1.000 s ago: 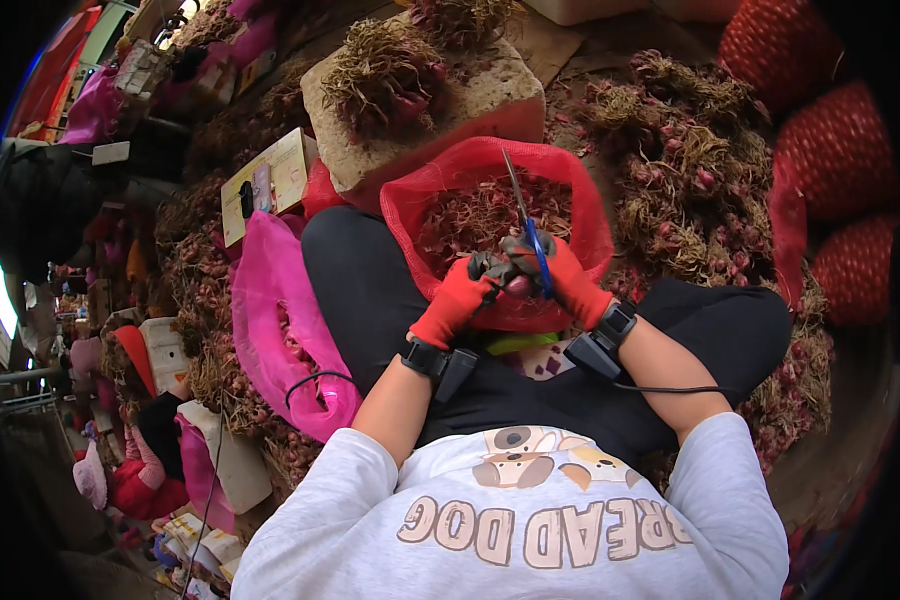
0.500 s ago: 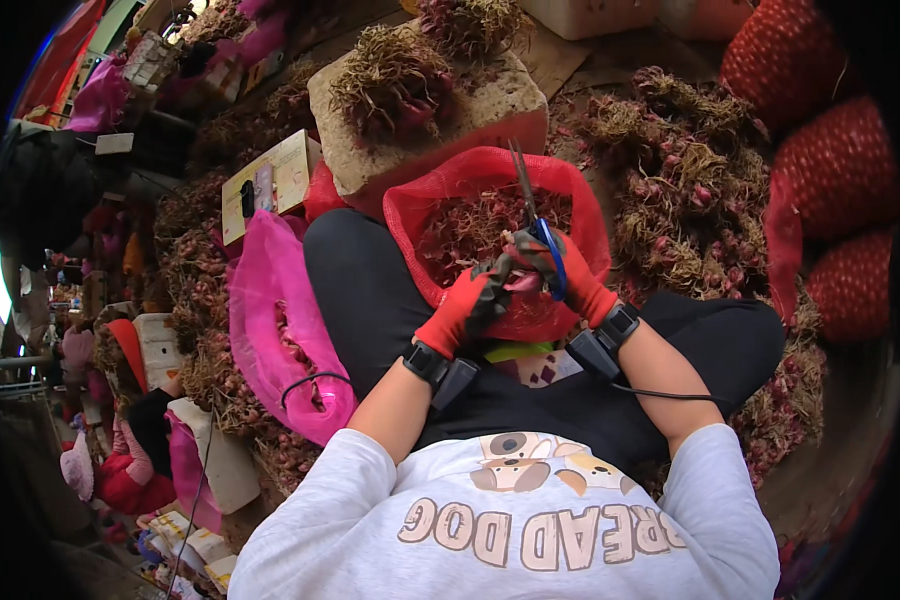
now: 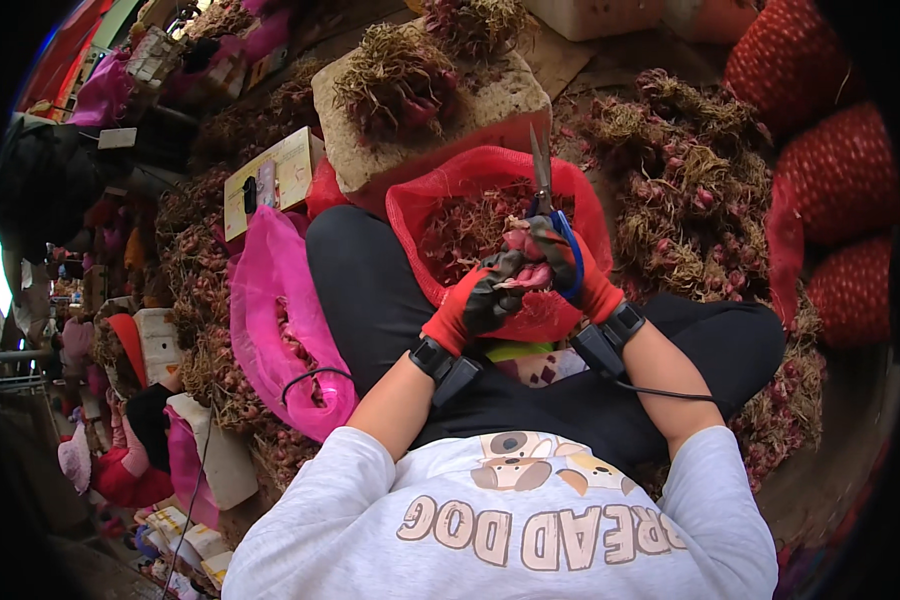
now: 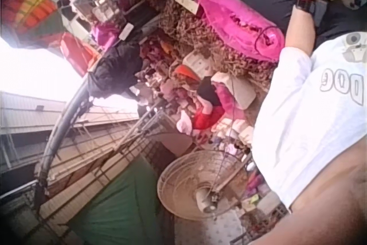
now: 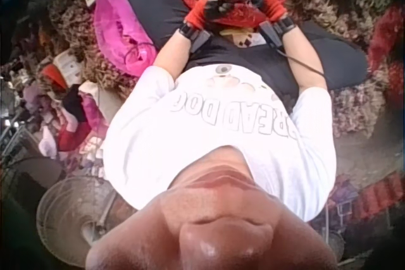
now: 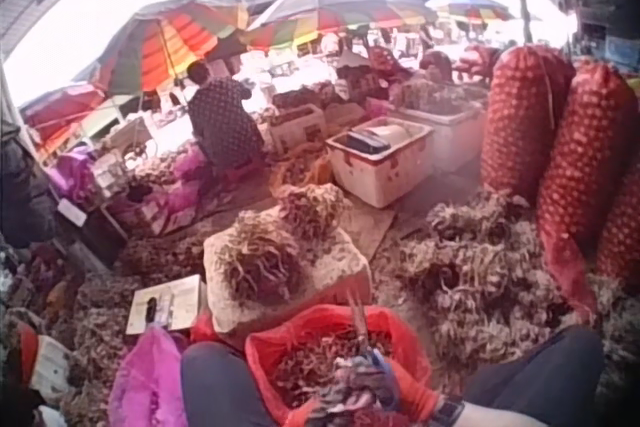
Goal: Using scissors to trim roots and stems from shallots in an agricultural processing market.
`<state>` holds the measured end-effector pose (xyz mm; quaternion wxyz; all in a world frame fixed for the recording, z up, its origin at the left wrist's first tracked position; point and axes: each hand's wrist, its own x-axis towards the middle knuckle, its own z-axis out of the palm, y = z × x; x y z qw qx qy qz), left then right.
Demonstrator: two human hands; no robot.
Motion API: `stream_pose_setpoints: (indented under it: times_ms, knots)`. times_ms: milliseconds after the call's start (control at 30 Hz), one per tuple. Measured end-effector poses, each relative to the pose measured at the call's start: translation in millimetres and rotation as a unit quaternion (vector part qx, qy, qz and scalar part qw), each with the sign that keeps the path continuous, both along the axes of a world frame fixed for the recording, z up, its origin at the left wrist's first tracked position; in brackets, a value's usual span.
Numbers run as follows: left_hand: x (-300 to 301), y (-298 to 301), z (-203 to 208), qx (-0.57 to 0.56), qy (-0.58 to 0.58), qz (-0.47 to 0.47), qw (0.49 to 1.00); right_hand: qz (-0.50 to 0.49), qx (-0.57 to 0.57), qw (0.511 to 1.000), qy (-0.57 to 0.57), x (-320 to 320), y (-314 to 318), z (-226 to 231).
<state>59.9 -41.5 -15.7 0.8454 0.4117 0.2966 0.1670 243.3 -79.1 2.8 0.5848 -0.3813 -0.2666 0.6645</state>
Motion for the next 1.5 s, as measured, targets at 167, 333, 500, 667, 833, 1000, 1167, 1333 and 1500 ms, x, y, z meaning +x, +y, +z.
stream_pose_setpoints:
  times_ms: [167,333,500,667,833,1000,1167,1333,1500]
  knots:
    - [7,-6,3,-0.29,-0.226,0.036,0.929,-0.079,0.231,0.938,-0.245,12,7,-37]
    - [12,-2,8,-0.275,-0.27,0.018,0.922,-0.102,0.214,0.947,-0.217,7,-2,-50]
    - [14,-1,12,0.007,-0.101,0.055,0.993,-0.026,0.044,0.997,-0.057,10,-1,-1]
    - [0,7,-8,0.273,0.059,-0.002,0.96,-0.068,0.025,0.995,-0.062,6,6,15]
    - [-7,18,-14,-0.141,-0.137,0.094,0.976,0.016,0.076,0.88,0.468,79,20,5]
    - [8,0,-29,0.321,0.208,0.172,0.908,-0.12,0.092,0.987,-0.058,38,6,44]
    - [15,12,20,-0.014,0.068,0.097,0.993,-0.05,0.056,0.992,-0.099,21,3,45]
    - [13,-1,26,0.021,0.06,0.0,0.998,-0.045,0.116,0.968,-0.217,1,2,25]
    - [10,0,22,0.103,0.026,0.042,0.993,-0.009,0.013,0.996,-0.085,-2,5,17]
